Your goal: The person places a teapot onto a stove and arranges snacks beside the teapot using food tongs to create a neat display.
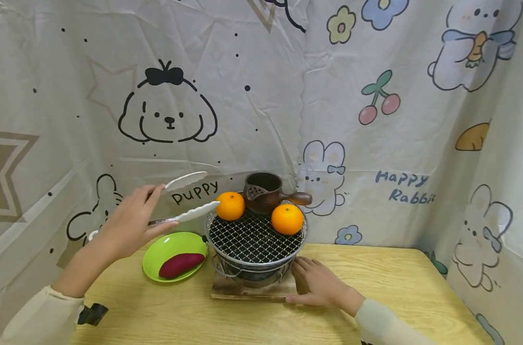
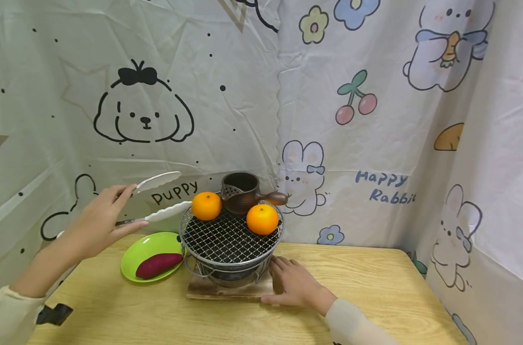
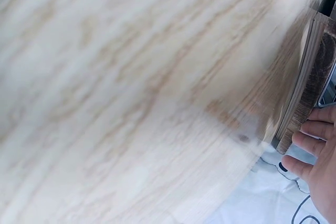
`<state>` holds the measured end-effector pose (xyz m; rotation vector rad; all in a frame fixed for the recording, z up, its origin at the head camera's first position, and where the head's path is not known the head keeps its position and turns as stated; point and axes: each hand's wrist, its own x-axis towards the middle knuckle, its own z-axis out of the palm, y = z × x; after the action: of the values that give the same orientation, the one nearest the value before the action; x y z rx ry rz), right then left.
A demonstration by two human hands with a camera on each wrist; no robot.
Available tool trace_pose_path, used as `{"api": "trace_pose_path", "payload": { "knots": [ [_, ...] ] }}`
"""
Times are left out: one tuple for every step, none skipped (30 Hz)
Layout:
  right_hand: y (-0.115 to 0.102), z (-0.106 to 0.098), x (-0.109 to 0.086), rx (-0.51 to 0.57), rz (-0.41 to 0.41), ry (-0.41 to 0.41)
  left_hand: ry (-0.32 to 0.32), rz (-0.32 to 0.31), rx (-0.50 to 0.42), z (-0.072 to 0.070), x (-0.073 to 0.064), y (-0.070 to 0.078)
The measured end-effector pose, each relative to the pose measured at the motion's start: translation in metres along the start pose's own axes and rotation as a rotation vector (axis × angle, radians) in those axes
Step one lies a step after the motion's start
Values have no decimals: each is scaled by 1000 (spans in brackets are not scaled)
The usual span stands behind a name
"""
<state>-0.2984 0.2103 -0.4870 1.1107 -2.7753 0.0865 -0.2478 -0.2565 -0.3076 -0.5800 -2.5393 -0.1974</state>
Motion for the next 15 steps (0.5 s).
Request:
{"api": "trace_pose_path", "payload": {
  "knots": [
    [0, 0, 0, 1, -2, 0, -2, -7, 2, 0, -3, -4],
    [0, 0, 1, 1, -4, 1, -5, -12, 6, 1, -5, -8],
    [0, 0, 1, 0, -4, 0, -13, -19, 7, 1, -8, -11],
    [0, 0, 1, 0, -3, -1, -25, -28, 8, 2, -10, -14],
    [0, 0, 1, 0, -3, -2, -39, -35, 10, 2, -12, -17],
    [0, 0, 1, 1, -2, -4, -53, -42, 12, 3, -14, -19],
    [0, 1, 1, 0, -2, -4, -61, -45, 15, 4, -16, -22],
    [0, 1, 1, -1, -2, -5, -73, -51, 18, 5, -18, -24],
    [0, 2, 1, -2, -1, -6, -80, -54, 23, 6, -20, -26],
    [0, 3, 1, -4, -1, -6, -84, -54, 30, 8, -21, -29],
    [0, 3, 1, -5, -1, -5, -88, -55, 36, 9, -22, -31],
    [0, 3, 1, -5, -1, -3, -95, -58, 41, 12, -24, -34],
    [0, 2, 1, -7, -3, -1, -102, -59, 47, 14, -25, -36],
    [0, 2, 1, -6, -4, 1, -111, -62, 55, 17, -26, -38],
    [0, 1, 1, -5, -6, 4, -117, -60, 63, 20, -27, -41]
  ]
}}
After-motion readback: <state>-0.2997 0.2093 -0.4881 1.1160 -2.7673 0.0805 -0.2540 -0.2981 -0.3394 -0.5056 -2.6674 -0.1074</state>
